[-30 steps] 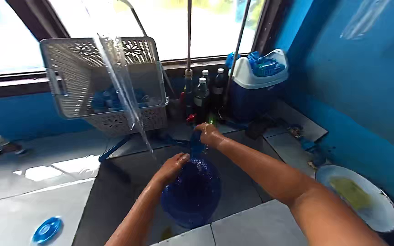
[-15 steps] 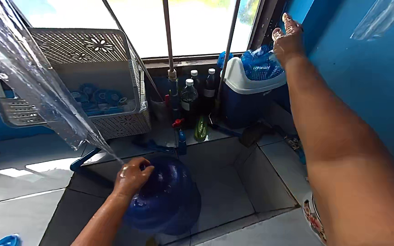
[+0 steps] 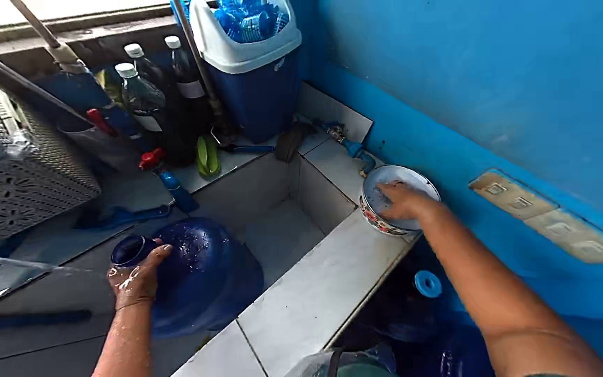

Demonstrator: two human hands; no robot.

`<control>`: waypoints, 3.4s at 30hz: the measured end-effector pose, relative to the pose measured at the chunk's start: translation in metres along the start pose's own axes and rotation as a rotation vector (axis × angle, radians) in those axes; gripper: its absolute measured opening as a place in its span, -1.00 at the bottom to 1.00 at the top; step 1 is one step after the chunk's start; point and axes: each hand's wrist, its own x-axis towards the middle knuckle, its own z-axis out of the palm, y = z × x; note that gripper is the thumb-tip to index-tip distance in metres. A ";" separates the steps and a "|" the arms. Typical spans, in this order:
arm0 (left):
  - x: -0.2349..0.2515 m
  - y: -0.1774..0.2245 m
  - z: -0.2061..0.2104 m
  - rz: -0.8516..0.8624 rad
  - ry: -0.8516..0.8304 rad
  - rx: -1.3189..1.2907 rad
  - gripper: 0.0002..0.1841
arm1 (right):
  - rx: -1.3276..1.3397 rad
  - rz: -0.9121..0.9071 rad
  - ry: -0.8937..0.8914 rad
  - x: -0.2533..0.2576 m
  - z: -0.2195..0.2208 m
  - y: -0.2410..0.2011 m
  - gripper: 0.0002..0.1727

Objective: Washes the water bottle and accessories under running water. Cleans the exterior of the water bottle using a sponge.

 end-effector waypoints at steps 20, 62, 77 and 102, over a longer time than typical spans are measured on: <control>-0.036 -0.011 0.003 0.099 -0.028 0.058 -0.09 | 0.501 0.173 0.342 -0.005 -0.030 0.022 -0.46; 0.004 -0.029 -0.038 -0.133 0.453 -0.474 -0.40 | 0.186 -1.311 0.170 -0.046 0.203 -0.386 -0.74; 0.004 -0.081 -0.104 -0.144 0.202 -0.598 -0.39 | 0.152 -1.005 -0.269 0.031 0.187 -0.428 -0.66; 0.018 -0.086 -0.122 -0.546 0.823 -0.394 -0.73 | 0.095 -0.424 -0.445 0.102 0.241 -0.339 -0.43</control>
